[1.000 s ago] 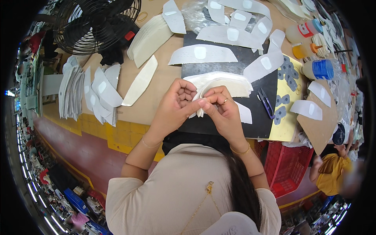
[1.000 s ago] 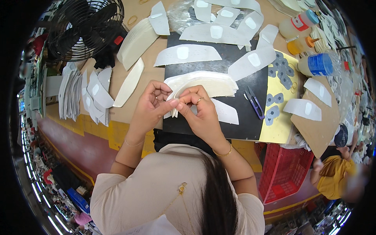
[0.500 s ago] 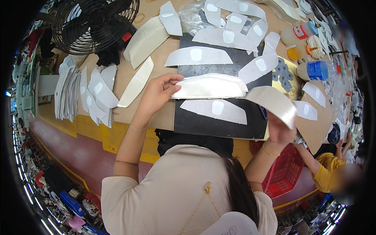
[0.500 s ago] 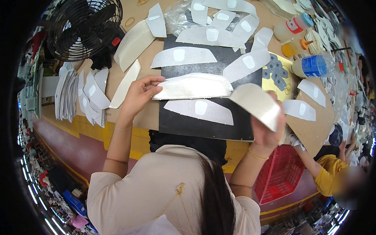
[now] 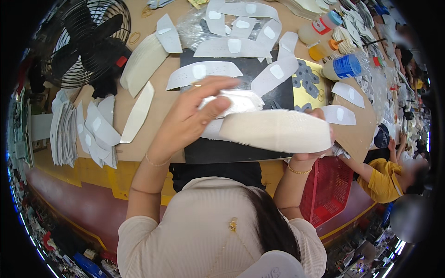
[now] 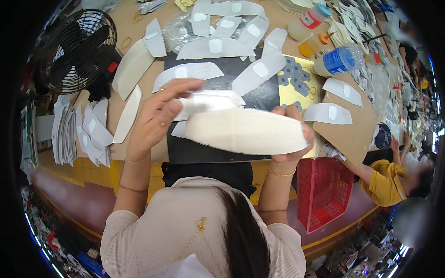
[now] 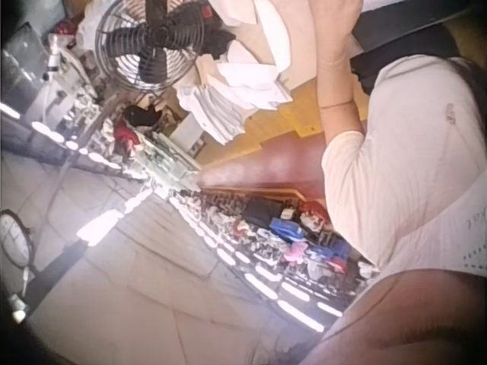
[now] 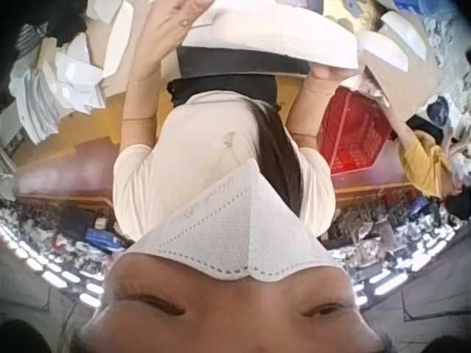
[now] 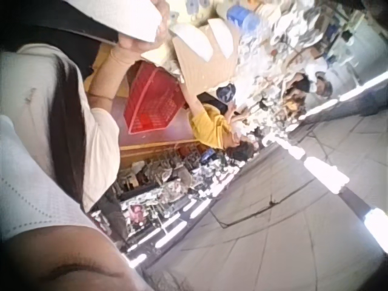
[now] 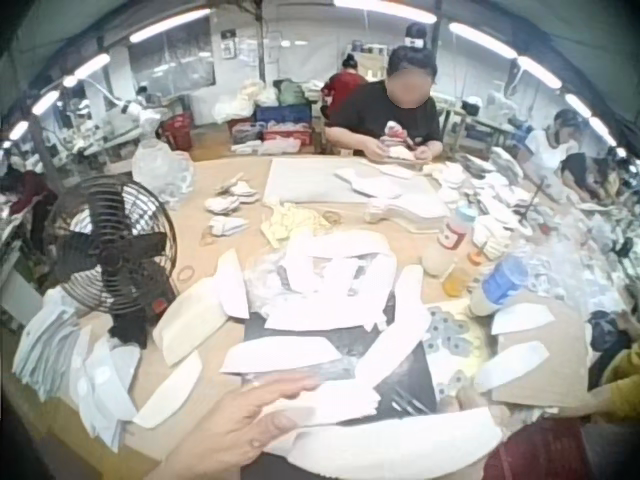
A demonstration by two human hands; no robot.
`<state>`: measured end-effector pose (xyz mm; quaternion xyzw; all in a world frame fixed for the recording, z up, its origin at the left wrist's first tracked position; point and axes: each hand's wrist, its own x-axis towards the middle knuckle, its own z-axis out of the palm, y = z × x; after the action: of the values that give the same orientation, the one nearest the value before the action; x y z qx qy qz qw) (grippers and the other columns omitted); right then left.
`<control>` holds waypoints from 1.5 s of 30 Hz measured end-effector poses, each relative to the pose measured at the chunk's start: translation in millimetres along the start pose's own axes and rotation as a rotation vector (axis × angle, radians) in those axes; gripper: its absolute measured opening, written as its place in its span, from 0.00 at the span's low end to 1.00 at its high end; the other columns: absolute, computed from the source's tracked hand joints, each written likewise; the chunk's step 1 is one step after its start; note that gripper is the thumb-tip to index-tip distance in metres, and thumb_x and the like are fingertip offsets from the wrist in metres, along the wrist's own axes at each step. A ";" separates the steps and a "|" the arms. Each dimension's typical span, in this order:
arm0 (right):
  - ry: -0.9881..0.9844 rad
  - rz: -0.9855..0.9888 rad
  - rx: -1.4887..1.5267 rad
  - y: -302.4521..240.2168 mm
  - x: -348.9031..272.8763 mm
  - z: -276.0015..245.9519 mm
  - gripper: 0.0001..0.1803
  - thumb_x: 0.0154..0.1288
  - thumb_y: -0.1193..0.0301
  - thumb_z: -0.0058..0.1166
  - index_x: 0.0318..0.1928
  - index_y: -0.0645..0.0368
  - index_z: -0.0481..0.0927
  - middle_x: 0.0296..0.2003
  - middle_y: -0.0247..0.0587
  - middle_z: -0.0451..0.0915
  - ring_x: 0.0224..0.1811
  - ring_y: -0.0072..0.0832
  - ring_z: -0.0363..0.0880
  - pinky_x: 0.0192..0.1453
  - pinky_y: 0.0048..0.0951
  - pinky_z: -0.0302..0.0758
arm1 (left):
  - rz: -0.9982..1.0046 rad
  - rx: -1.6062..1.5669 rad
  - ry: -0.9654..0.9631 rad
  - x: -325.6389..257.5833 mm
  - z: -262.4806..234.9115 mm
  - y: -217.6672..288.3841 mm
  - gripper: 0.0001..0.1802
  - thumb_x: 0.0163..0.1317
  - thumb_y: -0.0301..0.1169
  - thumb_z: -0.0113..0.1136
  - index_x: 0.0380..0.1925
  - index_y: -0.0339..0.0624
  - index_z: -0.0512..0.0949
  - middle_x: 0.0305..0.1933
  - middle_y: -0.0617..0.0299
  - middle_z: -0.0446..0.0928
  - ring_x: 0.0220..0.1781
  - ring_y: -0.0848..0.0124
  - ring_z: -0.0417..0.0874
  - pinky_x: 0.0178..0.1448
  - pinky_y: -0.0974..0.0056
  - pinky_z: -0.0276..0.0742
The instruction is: The person repeatedly picks up white paper cutouts, aligns them on a black template, and stacks them. They handle the pieces one at a time, occasionally adjusting alignment before placing them into a growing pile on the table.
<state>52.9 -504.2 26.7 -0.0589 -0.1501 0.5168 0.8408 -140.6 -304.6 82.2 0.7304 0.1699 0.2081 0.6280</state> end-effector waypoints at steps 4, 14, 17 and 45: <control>-0.017 0.134 -0.214 9.3 7.6 0.5 0.15 0.63 0.61 0.54 0.30 0.60 0.68 0.51 0.67 0.75 0.42 0.43 0.81 0.50 0.37 0.78 | -0.225 -0.251 -0.405 7.8 2.9 25.7 0.17 0.62 0.29 0.65 0.49 0.34 0.79 0.47 0.56 0.82 0.47 0.75 0.80 0.53 0.69 0.74; 0.152 -0.863 -1.231 40.6 19.4 50.5 0.15 0.64 0.79 0.57 0.49 0.63 0.72 0.48 0.42 0.70 0.41 0.23 0.73 0.51 0.25 0.71 | 0.138 0.060 0.079 -15.3 38.7 2.4 0.22 0.60 0.19 0.57 0.56 0.37 0.77 0.39 0.55 0.80 0.38 0.70 0.81 0.44 0.69 0.77; 0.248 -0.673 -1.326 34.2 17.2 52.4 0.16 0.61 0.81 0.60 0.49 0.64 0.72 0.48 0.43 0.70 0.41 0.23 0.73 0.50 0.24 0.72 | 0.169 0.073 0.084 -15.3 35.5 5.2 0.26 0.57 0.15 0.55 0.58 0.39 0.76 0.39 0.54 0.78 0.36 0.68 0.79 0.42 0.69 0.76; -0.159 -0.503 -1.770 14.6 28.3 82.1 0.11 0.46 0.80 0.71 0.30 0.58 0.81 0.49 0.40 0.69 0.36 0.26 0.77 0.42 0.25 0.76 | 0.411 0.551 -0.023 -37.5 29.2 26.5 0.36 0.45 0.10 0.58 0.56 0.49 0.79 0.37 0.59 0.73 0.34 0.66 0.81 0.32 0.65 0.78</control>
<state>26.6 -476.9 106.3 -0.6101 -0.5560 0.0182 0.5641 -158.0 -352.5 101.4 0.8939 0.0616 0.2682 0.3537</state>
